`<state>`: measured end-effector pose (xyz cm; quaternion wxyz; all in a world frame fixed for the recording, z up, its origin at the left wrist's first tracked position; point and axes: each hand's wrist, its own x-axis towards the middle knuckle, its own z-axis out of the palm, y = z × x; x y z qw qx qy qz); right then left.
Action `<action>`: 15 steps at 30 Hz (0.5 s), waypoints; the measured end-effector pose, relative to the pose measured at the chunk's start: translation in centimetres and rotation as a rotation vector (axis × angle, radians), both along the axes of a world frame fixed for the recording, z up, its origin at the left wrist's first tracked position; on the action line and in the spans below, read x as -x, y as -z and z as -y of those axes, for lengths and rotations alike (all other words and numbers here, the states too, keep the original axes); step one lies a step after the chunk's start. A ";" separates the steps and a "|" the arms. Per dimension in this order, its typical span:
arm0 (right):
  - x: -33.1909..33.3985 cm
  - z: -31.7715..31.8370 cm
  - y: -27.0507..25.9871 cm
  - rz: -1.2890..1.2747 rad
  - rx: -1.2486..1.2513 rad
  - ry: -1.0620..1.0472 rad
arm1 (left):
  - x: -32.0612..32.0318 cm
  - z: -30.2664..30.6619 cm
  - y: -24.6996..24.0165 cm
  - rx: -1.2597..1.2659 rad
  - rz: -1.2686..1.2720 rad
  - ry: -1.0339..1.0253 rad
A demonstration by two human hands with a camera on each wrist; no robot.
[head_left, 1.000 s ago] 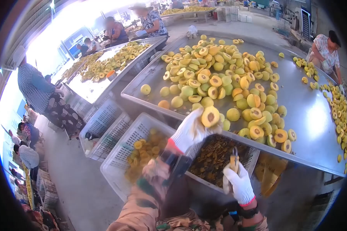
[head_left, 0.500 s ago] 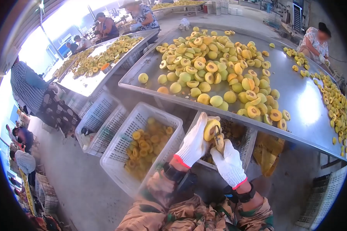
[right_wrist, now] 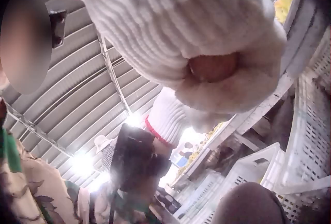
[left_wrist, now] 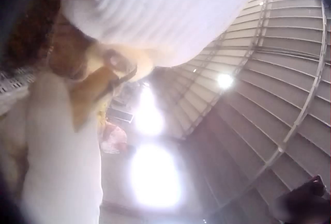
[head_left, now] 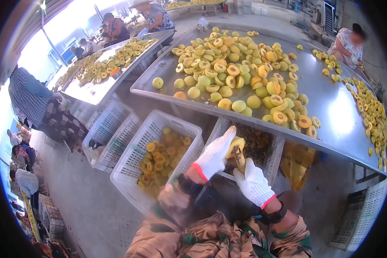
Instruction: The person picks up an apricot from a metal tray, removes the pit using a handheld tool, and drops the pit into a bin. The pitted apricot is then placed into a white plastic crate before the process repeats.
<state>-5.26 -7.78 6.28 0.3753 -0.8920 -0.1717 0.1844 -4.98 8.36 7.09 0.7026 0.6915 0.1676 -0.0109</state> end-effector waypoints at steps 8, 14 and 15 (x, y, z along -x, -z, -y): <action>-0.5 0.8 -0.8 -0.701 -0.535 0.107 | -1.6 0.6 2.4 0.008 0.406 0.010; 0.9 -0.1 -0.3 -0.371 -0.354 0.036 | -1.1 2.7 1.5 0.350 0.118 -0.286; 1.0 -0.1 0.7 -0.234 -0.330 0.020 | -1.1 2.9 1.5 0.299 0.132 -0.314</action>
